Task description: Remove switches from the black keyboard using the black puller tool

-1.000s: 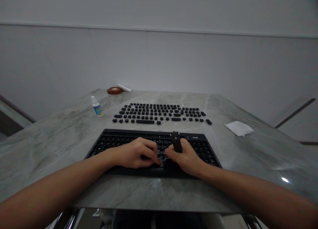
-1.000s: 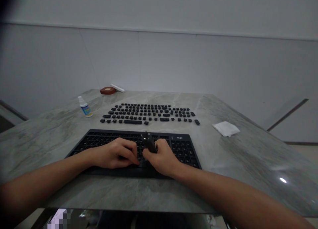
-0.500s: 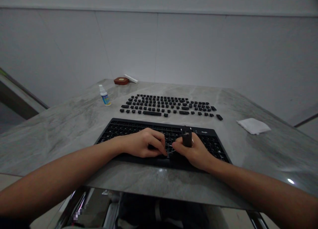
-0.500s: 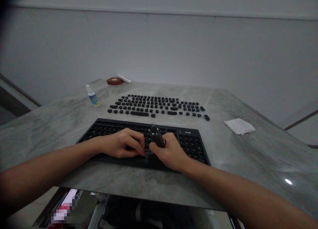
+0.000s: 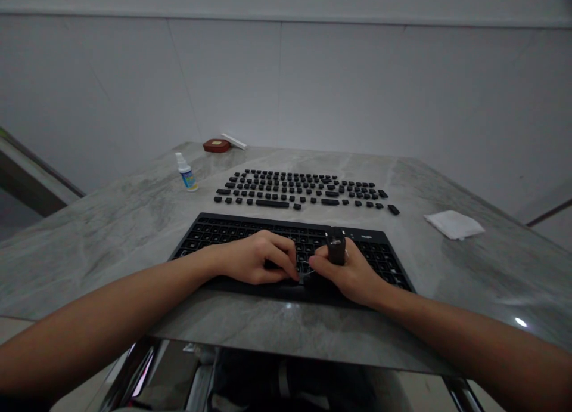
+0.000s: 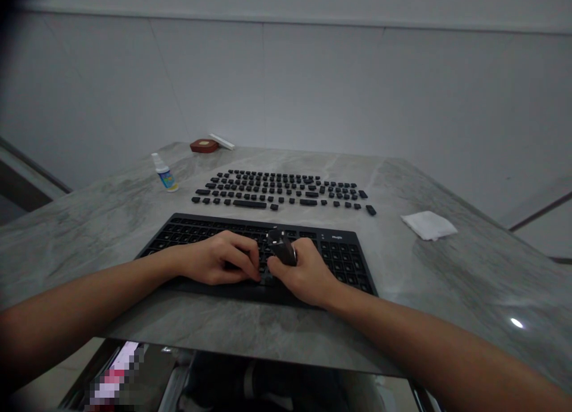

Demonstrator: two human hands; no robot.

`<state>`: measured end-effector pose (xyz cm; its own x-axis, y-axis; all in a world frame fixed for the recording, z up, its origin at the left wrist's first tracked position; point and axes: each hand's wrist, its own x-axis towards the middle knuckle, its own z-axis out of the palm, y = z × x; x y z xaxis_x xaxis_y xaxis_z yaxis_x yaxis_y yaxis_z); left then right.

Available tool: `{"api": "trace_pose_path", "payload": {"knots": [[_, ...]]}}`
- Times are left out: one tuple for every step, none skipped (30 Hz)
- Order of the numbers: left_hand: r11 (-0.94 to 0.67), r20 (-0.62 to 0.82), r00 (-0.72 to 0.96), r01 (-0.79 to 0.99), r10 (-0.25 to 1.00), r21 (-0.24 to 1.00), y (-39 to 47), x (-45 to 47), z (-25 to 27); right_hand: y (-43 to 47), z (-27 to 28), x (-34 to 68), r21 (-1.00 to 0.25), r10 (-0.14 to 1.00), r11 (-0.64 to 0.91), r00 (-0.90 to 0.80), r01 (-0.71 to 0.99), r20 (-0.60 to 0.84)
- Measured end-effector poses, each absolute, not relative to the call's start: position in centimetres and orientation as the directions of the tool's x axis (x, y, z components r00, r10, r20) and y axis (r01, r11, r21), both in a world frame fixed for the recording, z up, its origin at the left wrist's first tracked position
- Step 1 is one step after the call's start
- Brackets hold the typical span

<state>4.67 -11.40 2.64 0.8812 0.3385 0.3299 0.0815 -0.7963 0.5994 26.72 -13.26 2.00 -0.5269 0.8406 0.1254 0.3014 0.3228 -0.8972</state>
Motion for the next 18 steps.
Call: {"api": "trace_pose_path", "payload": {"knots": [[-0.795,0.330,0.881,0.081,0.339,0.601,-11.4,4.7,2.7,-13.3,2.0,26.8,-0.894,0.836,0.332,-0.533,0.300,0.131],[-0.795,0.333,0.880,0.078,0.338,0.602,-11.5,4.7,2.7,-13.3,2.0,26.8,-0.889,0.831,0.342,-0.539,0.304,0.136],[-0.793,0.338,0.879,0.073,0.338,0.604,-11.5,4.7,2.8,-13.3,1.9,27.0,-0.879,0.823,0.364,-0.547,0.308,0.149],[-0.791,0.342,0.877,0.068,0.338,0.607,-11.5,4.7,2.8,-13.2,1.8,27.1,-0.861,0.803,0.407,-0.569,0.305,0.178],[-0.789,0.345,0.875,0.065,0.340,0.611,-11.5,4.7,2.9,-13.2,1.7,27.2,-0.827,0.765,0.480,-0.602,0.292,0.231],[-0.786,0.343,0.874,0.068,0.344,0.614,-11.6,4.7,3.0,-13.2,1.6,27.4,-0.771,0.703,0.578,-0.643,0.267,0.303],[-0.783,0.337,0.873,0.078,0.352,0.617,-11.6,4.6,3.0,-13.2,1.5,27.6,-0.691,0.616,0.686,-0.688,0.228,0.384],[-0.781,0.324,0.875,0.093,0.360,0.618,-11.6,4.6,3.1,-13.2,1.3,27.7,-0.588,0.511,0.787,-0.730,0.185,0.454],[-0.778,0.308,0.876,0.111,0.370,0.618,-11.6,4.6,3.0,-13.2,1.2,27.8,-0.481,0.410,0.865,-0.760,0.147,0.504],[-0.775,0.292,0.877,0.130,0.380,0.618,-11.6,4.6,3.0,-13.2,1.0,27.9,-0.390,0.329,0.913,-0.783,0.121,0.528],[-0.773,0.276,0.877,0.151,0.392,0.617,-11.6,4.6,2.9,-13.1,0.9,28.0,-0.326,0.276,0.939,-0.800,0.108,0.533],[-0.770,0.263,0.876,0.171,0.404,0.615,-11.6,4.6,2.8,-13.1,0.8,28.1,-0.283,0.241,0.954,-0.815,0.099,0.527],[-0.768,0.254,0.874,0.187,0.415,0.612,-11.6,4.6,2.6,-13.0,0.7,28.1,-0.255,0.217,0.962,-0.827,0.092,0.519],[-0.769,0.252,0.871,0.198,0.422,0.608,-11.6,4.7,2.5,-13.0,0.6,28.2,-0.237,0.196,0.968,-0.835,0.081,0.515],[-0.773,0.255,0.868,0.202,0.426,0.601,-11.7,4.7,2.4,-12.9,0.6,28.1,-0.223,0.173,0.973,-0.839,0.064,0.516],[-0.778,0.264,0.866,0.199,0.424,0.596,-11.7,4.8,2.4,-12.8,0.6,28.1,-0.209,0.149,0.977,-0.841,0.044,0.519],[-0.783,0.275,0.866,0.189,0.417,0.592,-11.8,4.9,2.3,-12.8,0.6,28.1,-0.197,0.128,0.980,-0.843,0.027,0.522],[-0.789,0.287,0.868,0.174,0.406,0.590,-11.8,4.9,2.3,-12.7,0.7,28.0,-0.192,0.115,0.981,-0.846,0.015,0.521]]}}
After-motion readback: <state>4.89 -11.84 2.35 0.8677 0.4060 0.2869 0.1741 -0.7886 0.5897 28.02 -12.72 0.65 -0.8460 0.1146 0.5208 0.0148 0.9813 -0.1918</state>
